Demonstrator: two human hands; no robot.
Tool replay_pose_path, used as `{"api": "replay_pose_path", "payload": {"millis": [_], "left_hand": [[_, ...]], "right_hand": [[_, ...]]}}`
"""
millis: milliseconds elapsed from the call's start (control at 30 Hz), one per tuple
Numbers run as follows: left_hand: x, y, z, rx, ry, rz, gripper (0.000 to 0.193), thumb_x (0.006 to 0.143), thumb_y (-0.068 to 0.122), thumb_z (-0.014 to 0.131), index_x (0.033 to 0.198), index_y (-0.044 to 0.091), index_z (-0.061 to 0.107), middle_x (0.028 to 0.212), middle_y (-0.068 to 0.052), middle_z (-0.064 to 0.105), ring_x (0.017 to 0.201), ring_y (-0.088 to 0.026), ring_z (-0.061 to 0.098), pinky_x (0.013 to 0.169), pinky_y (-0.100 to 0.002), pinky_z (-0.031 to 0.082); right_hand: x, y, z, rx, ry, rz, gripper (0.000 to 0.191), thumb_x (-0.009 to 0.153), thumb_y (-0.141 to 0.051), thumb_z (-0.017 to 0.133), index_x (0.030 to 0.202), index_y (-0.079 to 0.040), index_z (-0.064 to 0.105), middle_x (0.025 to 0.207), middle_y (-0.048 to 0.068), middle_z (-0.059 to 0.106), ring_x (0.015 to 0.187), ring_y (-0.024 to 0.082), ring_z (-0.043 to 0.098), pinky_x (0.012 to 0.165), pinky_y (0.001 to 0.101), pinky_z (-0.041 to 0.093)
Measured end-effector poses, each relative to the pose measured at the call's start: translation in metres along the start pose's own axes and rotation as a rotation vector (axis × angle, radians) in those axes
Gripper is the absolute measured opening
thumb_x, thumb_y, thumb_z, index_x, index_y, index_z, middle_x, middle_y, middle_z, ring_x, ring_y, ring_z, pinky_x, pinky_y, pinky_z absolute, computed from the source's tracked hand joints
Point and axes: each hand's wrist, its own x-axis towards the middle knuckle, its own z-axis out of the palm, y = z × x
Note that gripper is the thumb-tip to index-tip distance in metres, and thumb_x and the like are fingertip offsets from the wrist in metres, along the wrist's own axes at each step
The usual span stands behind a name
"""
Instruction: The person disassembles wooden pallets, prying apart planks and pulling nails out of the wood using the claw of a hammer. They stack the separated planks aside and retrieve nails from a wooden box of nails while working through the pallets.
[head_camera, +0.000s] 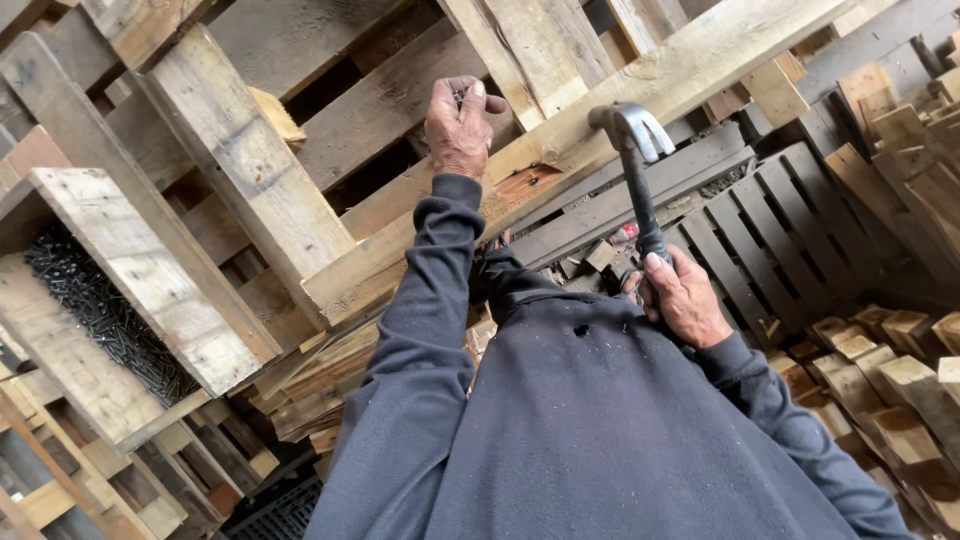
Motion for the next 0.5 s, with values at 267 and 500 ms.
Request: {"api": "replay_pose_path", "payload": {"millis": [267,500], "left_hand": [[0.004,0.016,-0.030,-0.671,-0.058,-0.336,0.026,0.094,0.029,0.073,0.097,0.005,0.064,0.088,-0.009,0.074,0.050,-0.006,0.052,0.039,-0.019,0.036],[-0.013,0.032,-0.006,-0.951,-0.159,-0.619,0.028,0.096,0.029,0.077,0.103,0.007,0.063,0.105,-0.009,0.072,0.077,-0.011,0.068,0.050,-0.019,0.044]], "right_hand": [[-0.002,0.011,-0.007,-0.059,-0.010,-0.061,0.038,0.105,-0.041,0.051,0.115,-0.005,0.054,0.086,0.000,0.066,0.058,0.005,0.049,0.050,0.0217,0.043],[-0.006,0.008,0.001,-0.252,0.085,0.014,0.038,0.103,-0.046,0.054,0.107,-0.009,0.060,0.070,-0.002,0.052,0.058,0.007,0.047,0.052,0.0232,0.041]]}}
